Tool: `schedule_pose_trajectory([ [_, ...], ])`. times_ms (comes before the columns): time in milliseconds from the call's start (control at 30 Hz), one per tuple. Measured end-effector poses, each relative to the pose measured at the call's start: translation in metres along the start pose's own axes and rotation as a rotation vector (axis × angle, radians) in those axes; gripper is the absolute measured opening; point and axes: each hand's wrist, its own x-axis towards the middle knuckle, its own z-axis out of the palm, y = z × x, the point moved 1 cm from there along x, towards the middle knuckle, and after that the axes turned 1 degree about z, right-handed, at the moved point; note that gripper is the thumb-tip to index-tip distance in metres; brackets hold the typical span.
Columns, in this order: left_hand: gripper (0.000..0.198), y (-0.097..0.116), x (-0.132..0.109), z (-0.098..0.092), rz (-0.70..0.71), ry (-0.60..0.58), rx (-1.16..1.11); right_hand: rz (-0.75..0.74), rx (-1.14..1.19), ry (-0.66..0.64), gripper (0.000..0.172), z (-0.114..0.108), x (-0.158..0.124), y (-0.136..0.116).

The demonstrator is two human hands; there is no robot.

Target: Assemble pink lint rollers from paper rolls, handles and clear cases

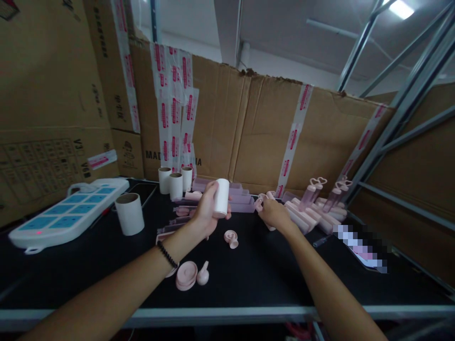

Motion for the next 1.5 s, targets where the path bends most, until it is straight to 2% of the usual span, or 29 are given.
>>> schedule_pose_trajectory([
  [100, 0.041, 0.000, -0.001, 0.000, 0.024, 0.007, 0.012, -0.003, 0.123, -0.018, 0.014, -0.009, 0.008, 0.007],
  [267, 0.037, -0.001, 0.000, 0.000, 0.051, 0.009, 0.027, -0.013, 0.454, -0.036, 0.024, -0.023, 0.013, 0.017],
  [400, 0.036, -0.001, -0.001, 0.001, 0.038, -0.002, 0.026, -0.029, 0.743, -0.103, 0.029, -0.030, 0.007, 0.014],
  [567, 0.034, 0.000, -0.002, 0.001, 0.025, -0.004, 0.034, 0.013, 1.432, -0.220, 0.019, -0.033, 0.002, 0.000],
  [633, 0.035, 0.001, -0.002, 0.001, 0.028, 0.003, 0.042, 0.047, 1.592, -0.254, 0.014, -0.031, 0.003, -0.004],
  [767, 0.034, 0.001, -0.002, 0.002, 0.055, -0.008, 0.059, 0.080, 1.670, -0.329, 0.009, -0.022, 0.002, -0.012],
  [967, 0.033, -0.001, -0.004, 0.005, 0.082, -0.018, 0.082, 0.073, 1.681, -0.422, 0.011, -0.009, -0.011, -0.036],
  [1100, 0.031, -0.004, -0.004, 0.005, 0.089, -0.017, 0.104, 0.059, 1.689, -0.490, 0.003, -0.005, -0.021, -0.052],
  [1233, 0.028, -0.007, -0.003, 0.003, 0.076, -0.003, 0.101, 0.068, 1.721, -0.517, 0.007, -0.006, -0.025, -0.061],
  [1300, 0.027, -0.008, -0.001, 0.001, 0.062, 0.010, 0.094, 0.087, 1.761, -0.526, 0.022, -0.007, -0.026, -0.063],
  [1367, 0.025, -0.009, 0.000, 0.000, 0.062, 0.029, 0.093, 0.110, 1.801, -0.512, 0.033, -0.006, -0.026, -0.065],
  [1500, 0.026, -0.011, 0.001, 0.001, 0.108, 0.073, 0.133, 0.102, 1.789, -0.323, 0.026, 0.000, -0.028, -0.069],
])
